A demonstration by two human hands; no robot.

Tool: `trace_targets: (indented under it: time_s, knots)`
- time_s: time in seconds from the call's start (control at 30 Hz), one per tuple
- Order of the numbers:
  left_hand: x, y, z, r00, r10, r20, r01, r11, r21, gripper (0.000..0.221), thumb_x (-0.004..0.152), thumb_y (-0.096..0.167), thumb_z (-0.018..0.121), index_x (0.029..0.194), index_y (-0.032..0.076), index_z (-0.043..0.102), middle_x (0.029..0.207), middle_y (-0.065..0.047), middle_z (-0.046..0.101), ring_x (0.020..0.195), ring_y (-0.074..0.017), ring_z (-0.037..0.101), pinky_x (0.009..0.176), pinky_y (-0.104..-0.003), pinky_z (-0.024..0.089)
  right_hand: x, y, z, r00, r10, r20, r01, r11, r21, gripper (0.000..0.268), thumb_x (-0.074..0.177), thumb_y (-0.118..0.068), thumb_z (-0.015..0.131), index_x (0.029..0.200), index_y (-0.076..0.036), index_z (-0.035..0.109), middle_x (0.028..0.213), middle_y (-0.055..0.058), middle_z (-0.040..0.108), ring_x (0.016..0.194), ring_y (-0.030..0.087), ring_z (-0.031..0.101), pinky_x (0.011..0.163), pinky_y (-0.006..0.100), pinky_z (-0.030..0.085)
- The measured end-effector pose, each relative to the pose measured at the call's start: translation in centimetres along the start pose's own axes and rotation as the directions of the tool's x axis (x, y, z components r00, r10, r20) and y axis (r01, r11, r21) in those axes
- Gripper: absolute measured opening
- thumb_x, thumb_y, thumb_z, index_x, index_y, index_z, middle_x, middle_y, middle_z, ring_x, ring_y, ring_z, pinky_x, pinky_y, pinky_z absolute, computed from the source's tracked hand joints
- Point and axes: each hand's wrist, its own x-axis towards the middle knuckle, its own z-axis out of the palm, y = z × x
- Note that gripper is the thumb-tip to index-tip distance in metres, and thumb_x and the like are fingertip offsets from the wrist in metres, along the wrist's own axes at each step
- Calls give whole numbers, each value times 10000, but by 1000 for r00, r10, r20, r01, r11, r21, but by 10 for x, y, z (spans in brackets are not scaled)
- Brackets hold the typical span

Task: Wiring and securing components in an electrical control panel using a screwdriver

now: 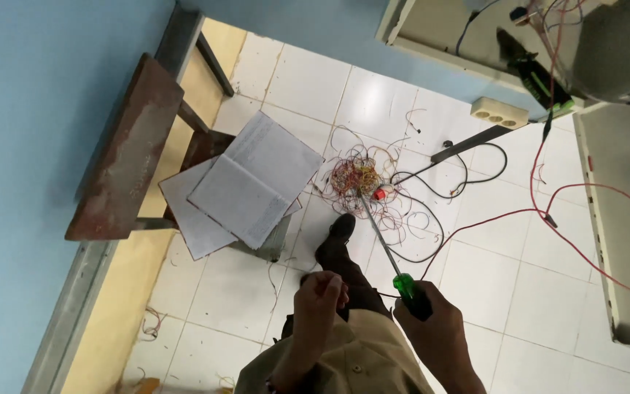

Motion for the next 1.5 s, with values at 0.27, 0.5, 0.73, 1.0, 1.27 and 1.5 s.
trace_targets:
  time_s: [0.27, 0.5, 0.73, 1.0, 1.27, 1.5]
  knots:
    - [-19, -63, 3, 994, -82, 70, 96, 965, -242, 93, 927, 63, 642, 878, -12, 666, 672, -126, 661, 550, -183, 586, 538, -299, 485, -10, 34, -2, 999, 29, -27, -31, 997, -74, 288, 814, -256, 741, 1088, -166, 745, 736, 63, 698, 698, 196, 589, 709, 319, 530]
    - [-11, -104, 40, 961, -243, 128, 272, 910, -313, 133, 907, 91, 658, 913, -34, 701, 670, -121, 640, 547, -176, 570, 505, -262, 444, 13, 63, -10, 988, -77, -131, 63, 992, -108, 273, 812, -236, 730, 1056, -115, 719, 665, 65, 607, 637, 207, 524, 665, 338, 497]
    - [-4, -165, 64, 918, -278, 284, 339, 920, -198, 555, 925, 481, 575, 1242, 27, 612, 893, -101, 736, 682, -144, 655, 558, -227, 482, 59, 129, -14, 953, -174, -249, 165, 985, -58, 370, 870, -207, 752, 1223, -119, 680, 1009, 65, 732, 896, 220, 646, 850, 358, 552]
    - [-19, -335, 46, 816, -489, -309, 554, 508, 660, 628, 904, 584, 585, 1326, 121, 532, 1361, -125, 546, 1329, -369, 470, 1030, -637, 428, 153, 264, 32, 976, -185, 117, 208, 950, -233, 277, 839, -289, 802, 740, -127, 599, 575, 38, 550, 590, 166, 474, 630, 340, 472]
    - [-64, -374, 59, 846, -456, -278, 521, 591, 616, 380, 1049, 399, 446, 932, 89, 633, 992, -120, 684, 968, -377, 659, 843, -502, 498, 256, 389, 76, 874, 230, 428, 156, 701, -696, 270, 796, -400, 702, 829, -148, 793, 863, 96, 799, 908, 267, 753, 774, 385, 547]
    - [-98, -378, 64, 676, -677, -291, 686, 433, 584, 583, 1028, 549, 289, 948, 139, 696, 1000, -58, 742, 993, -270, 699, 882, -451, 526, 205, 256, 27, 720, 467, 513, 214, 553, -805, 209, 770, -293, 606, 876, -140, 702, 821, -12, 705, 770, 114, 657, 724, 258, 502]
